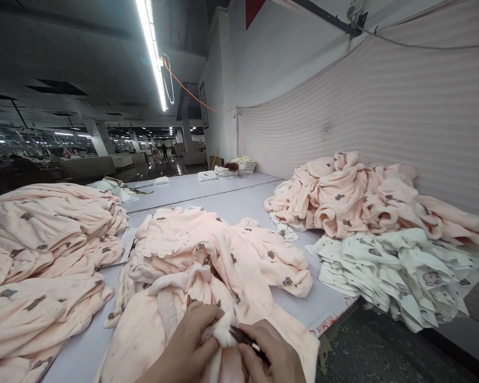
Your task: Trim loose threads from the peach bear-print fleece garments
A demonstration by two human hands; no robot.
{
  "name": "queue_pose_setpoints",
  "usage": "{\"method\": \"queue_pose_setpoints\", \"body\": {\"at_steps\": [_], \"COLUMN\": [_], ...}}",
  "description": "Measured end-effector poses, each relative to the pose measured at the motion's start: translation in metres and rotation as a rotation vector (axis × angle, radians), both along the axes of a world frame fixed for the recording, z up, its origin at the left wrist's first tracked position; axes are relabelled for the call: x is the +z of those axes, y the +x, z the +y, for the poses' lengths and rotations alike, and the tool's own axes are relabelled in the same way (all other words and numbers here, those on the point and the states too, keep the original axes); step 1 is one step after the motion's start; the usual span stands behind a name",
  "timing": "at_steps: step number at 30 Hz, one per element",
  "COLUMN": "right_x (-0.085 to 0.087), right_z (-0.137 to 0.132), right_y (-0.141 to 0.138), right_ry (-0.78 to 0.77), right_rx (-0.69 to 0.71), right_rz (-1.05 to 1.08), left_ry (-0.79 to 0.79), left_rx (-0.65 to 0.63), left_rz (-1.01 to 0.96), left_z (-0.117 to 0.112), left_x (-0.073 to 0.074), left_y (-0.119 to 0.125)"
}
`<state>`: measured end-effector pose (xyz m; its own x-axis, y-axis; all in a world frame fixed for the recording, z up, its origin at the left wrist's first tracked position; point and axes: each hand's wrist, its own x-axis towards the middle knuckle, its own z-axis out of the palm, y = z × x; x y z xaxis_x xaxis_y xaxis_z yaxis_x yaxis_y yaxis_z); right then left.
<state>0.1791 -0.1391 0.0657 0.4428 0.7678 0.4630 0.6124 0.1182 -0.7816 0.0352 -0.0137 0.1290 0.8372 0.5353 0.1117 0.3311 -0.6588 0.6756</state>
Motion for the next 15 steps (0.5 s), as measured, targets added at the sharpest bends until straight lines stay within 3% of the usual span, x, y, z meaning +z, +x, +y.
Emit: {"method": "queue_pose_setpoints", "body": {"at_steps": [5, 8, 12, 15], "right_x": [0.0, -0.001, 0.006, 0.011], "right_z": [0.0, 0.005, 0.018, 0.02], "right_y": [-0.006, -0.006, -0.002, 0.0], "right_ry": [0.013, -0.034, -0.053, -0.093], "right_rx": [-0.135, -0.217, -0.268, -0.178], "right_rz": [-0.041, -0.069, 0.061, 0.071], "left_ry": [-0.056, -0.091, -0.362, -0.508], "left_rx": [0.036, -0.004, 0.051, 0.132], "left_rz": [-0.099, -0.061, 0.027, -0.009], "left_z": [0.001, 0.006, 0.016, 0.021], "left_x": [0.001, 0.003, 0.006, 0.007], "left_y": [0.0, -0.001, -0.001, -0.003]}}
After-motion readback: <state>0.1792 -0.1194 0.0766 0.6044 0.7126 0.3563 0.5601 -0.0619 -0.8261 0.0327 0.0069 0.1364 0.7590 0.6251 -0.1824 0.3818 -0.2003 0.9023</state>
